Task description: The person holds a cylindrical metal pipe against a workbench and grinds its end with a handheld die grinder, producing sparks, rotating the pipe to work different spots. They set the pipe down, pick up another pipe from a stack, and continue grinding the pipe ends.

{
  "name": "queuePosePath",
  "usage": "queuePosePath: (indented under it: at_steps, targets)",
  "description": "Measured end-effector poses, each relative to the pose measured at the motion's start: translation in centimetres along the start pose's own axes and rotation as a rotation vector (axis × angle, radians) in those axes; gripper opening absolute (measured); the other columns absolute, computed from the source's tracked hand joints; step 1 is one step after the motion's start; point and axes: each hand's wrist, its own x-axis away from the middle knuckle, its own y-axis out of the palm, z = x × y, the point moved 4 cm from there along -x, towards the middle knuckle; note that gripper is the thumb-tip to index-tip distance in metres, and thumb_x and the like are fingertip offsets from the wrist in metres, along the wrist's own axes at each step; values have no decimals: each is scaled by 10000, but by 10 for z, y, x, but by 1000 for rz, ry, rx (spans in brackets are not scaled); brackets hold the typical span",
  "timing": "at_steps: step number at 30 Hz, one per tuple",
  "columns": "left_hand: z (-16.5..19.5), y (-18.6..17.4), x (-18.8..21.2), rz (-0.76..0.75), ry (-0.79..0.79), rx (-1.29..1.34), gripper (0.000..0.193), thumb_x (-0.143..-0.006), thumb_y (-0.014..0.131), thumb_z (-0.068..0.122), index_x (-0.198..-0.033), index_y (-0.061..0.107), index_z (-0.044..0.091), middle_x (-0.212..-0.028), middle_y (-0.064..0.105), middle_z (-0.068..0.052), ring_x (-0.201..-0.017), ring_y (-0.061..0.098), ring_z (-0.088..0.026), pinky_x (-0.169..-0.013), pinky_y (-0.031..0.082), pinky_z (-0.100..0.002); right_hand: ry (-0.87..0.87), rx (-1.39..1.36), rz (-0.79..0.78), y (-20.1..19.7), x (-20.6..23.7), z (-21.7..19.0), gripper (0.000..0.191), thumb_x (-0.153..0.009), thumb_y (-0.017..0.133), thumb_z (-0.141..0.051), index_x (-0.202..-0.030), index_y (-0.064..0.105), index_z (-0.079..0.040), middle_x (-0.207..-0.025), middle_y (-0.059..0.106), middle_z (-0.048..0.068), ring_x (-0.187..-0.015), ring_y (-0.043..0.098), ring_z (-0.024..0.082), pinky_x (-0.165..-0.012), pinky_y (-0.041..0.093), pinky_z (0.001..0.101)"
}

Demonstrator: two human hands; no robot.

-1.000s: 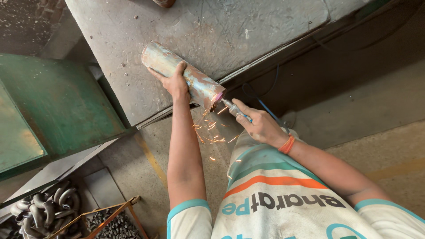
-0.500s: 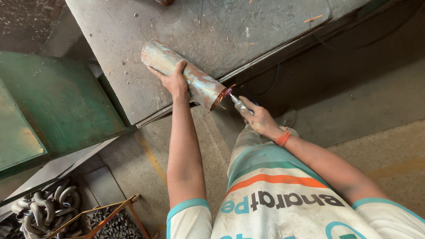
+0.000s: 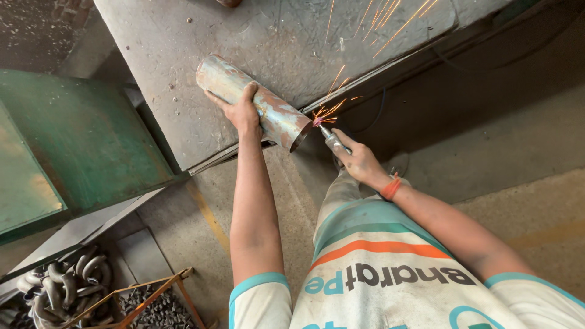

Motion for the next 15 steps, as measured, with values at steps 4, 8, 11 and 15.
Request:
queuePosePath:
  at_steps: [4, 8, 11, 15]
  targets:
    - [0, 1, 1, 3, 4, 9, 1311, -660, 883, 172, -1642, 13, 144, -1589, 363, -232, -1360, 502, -351, -1135, 412, -423, -91, -12, 25, -4, 5, -10, 532, -1038, 558, -279, -1534, 486, -101, -754, 601, -3, -657, 529, 76, -636, 497, 279]
    - [-6, 0, 4, 13, 24, -9, 1293, -671, 894, 169, -1645, 43, 141, -1601, 356, -227, -1374, 485, -346, -1141, 404, -423, -41, 31, 44, -5, 13, -11, 546, -1021, 560, -277, -1541, 484, -130, -716, 594, 37, -627, 516, 89, -632, 495, 287]
    - [-9, -1, 4, 28, 35, -34, 1281, -673, 889, 167, -1645, 56, 136, -1590, 381, -228, -1358, 510, -346, -1137, 420, -421, -37, 79, 30, -4, 20, -16, 554, -1010, 552, -272, -1547, 481, -150, -735, 625, 97, -628, 558, 155, -657, 517, 309]
    - [-10, 0, 4, 7, -1, 49, 1280, -664, 858, 152, -1642, 31, 148, -1582, 369, -222, -1333, 518, -351, -1108, 438, -430, -322, 200, 30, -1, 31, -34, 528, -1043, 572, -271, -1534, 474, -105, -978, 710, 192, -795, 700, 294, -763, 546, 344]
